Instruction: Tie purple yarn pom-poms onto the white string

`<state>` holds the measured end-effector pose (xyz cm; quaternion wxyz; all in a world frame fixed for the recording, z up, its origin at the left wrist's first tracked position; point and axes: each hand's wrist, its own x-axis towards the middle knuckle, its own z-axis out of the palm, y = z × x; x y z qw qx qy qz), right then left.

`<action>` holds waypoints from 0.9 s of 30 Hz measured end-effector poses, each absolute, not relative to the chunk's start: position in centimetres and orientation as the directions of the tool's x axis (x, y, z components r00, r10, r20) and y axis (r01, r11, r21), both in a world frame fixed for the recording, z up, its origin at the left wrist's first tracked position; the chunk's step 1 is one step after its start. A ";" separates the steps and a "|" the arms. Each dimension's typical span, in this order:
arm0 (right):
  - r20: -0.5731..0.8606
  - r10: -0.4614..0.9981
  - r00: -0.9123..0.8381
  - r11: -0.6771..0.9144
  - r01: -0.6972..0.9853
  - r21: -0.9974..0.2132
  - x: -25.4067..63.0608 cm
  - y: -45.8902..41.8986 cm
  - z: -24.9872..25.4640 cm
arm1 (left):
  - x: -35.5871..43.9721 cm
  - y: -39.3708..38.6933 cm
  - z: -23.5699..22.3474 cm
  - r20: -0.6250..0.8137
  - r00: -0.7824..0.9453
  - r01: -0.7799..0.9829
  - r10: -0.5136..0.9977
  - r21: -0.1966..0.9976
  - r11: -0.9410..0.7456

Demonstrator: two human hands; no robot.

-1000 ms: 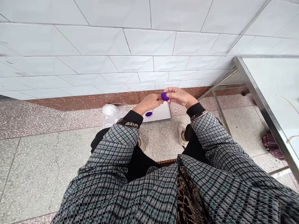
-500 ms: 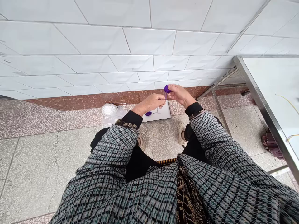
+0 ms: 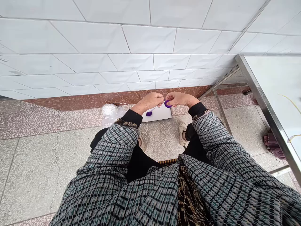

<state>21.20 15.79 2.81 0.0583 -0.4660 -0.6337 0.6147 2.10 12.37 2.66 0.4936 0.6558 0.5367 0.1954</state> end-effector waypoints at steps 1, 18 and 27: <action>-0.492 0.706 -0.510 -0.186 0.536 -0.823 20.9 15.7 2.8 | 2.2 12.3 2.8 -0.282 0.355 0.491 0.891 0.868 0.079; -0.401 0.609 -0.685 -0.366 0.206 -0.907 22.0 16.3 2.9 | 2.6 12.4 2.4 -0.275 0.280 0.421 0.920 0.896 0.140; -0.427 0.844 -0.326 -0.374 0.212 -0.903 20.6 16.7 1.9 | 2.8 11.8 3.1 -0.228 0.369 0.380 0.901 0.922 0.077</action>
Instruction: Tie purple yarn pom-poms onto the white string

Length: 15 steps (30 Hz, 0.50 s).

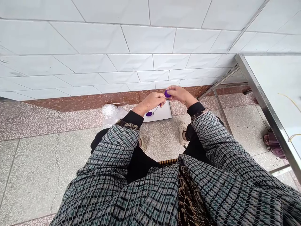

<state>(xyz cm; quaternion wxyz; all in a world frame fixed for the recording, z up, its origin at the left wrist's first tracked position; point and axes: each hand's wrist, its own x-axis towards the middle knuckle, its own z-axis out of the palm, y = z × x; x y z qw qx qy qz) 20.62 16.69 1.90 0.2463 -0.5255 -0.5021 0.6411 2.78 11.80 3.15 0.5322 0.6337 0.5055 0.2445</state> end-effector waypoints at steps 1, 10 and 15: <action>-0.419 0.852 -0.315 -0.411 0.095 -0.907 20.6 16.9 1.9 | 2.9 11.7 3.2 -0.226 0.394 0.375 0.891 0.924 0.069; -0.339 0.720 -0.605 -0.498 -0.111 -0.860 21.7 16.6 2.8 | 3.2 11.6 2.8 -0.308 0.429 0.452 0.849 0.887 0.094; -0.393 0.573 -0.719 -0.357 0.213 -0.910 22.4 16.5 2.9 | 2.6 12.2 2.5 -0.311 0.354 0.497 0.882 0.862 0.104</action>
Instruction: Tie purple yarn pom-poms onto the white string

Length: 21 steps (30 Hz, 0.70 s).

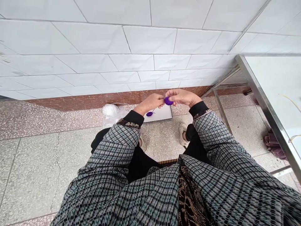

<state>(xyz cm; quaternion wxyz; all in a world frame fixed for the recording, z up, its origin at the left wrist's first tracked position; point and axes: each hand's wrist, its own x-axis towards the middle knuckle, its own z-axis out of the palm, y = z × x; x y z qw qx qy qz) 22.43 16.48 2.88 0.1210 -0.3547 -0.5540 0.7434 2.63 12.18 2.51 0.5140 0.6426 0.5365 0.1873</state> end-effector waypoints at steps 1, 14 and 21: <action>-0.420 0.563 -0.712 -0.312 0.288 -0.905 22.4 16.4 2.9 | 2.5 12.3 2.5 -0.306 0.340 0.500 0.889 0.860 0.105; -0.445 0.819 -0.363 -0.497 -0.061 -0.865 20.5 16.6 2.4 | 3.0 11.8 3.0 -0.262 0.376 0.331 0.889 0.934 0.136; -0.407 0.775 -0.483 -0.532 -0.152 -0.833 21.1 16.4 2.3 | 3.2 11.8 2.3 -0.279 0.400 0.360 0.873 0.924 0.130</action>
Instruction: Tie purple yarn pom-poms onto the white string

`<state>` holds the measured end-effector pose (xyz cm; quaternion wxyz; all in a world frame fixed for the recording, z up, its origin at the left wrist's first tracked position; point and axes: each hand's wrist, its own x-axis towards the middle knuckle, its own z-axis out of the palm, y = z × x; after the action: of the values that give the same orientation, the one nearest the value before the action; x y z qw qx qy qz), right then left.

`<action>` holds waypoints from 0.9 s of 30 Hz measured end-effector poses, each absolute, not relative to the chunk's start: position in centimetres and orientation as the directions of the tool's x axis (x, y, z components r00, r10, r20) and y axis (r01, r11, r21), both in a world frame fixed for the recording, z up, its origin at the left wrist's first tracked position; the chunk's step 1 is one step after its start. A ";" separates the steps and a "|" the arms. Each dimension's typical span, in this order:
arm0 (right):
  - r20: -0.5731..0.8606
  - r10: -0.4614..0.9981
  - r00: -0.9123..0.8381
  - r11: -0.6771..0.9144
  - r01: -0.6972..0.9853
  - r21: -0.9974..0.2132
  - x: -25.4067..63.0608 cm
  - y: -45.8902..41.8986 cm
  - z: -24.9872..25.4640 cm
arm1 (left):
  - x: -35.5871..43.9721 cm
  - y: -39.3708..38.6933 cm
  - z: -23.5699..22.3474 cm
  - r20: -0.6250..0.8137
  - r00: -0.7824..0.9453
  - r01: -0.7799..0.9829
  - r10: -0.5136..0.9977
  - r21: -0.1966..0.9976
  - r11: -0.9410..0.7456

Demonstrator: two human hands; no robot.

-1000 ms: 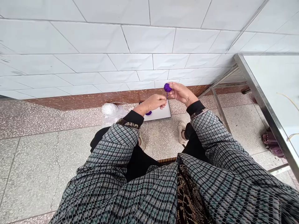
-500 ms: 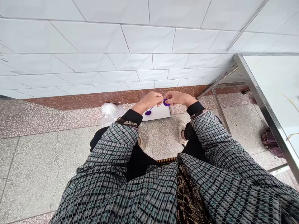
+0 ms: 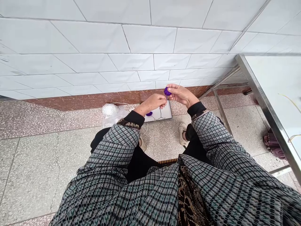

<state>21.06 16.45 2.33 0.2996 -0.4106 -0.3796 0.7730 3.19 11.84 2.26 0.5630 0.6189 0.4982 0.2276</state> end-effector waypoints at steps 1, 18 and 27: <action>-0.391 0.774 -0.498 -0.522 -0.153 -0.839 21.1 16.4 2.4 | 3.2 11.8 2.2 -0.277 0.411 0.359 0.868 0.925 0.125; -0.424 0.824 -0.375 -0.425 0.087 -0.901 20.7 16.5 1.9 | 2.8 12.0 2.8 -0.284 0.396 0.370 0.873 0.920 0.131; -0.318 0.782 -0.536 -0.494 -0.223 -0.840 21.2 16.7 2.7 | 2.7 11.5 2.7 -0.293 0.459 0.408 0.839 0.908 0.094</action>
<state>21.20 16.66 2.74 0.3199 -0.3602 -0.3880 0.7857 2.71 11.49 2.66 0.5599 0.6451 0.4831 0.1925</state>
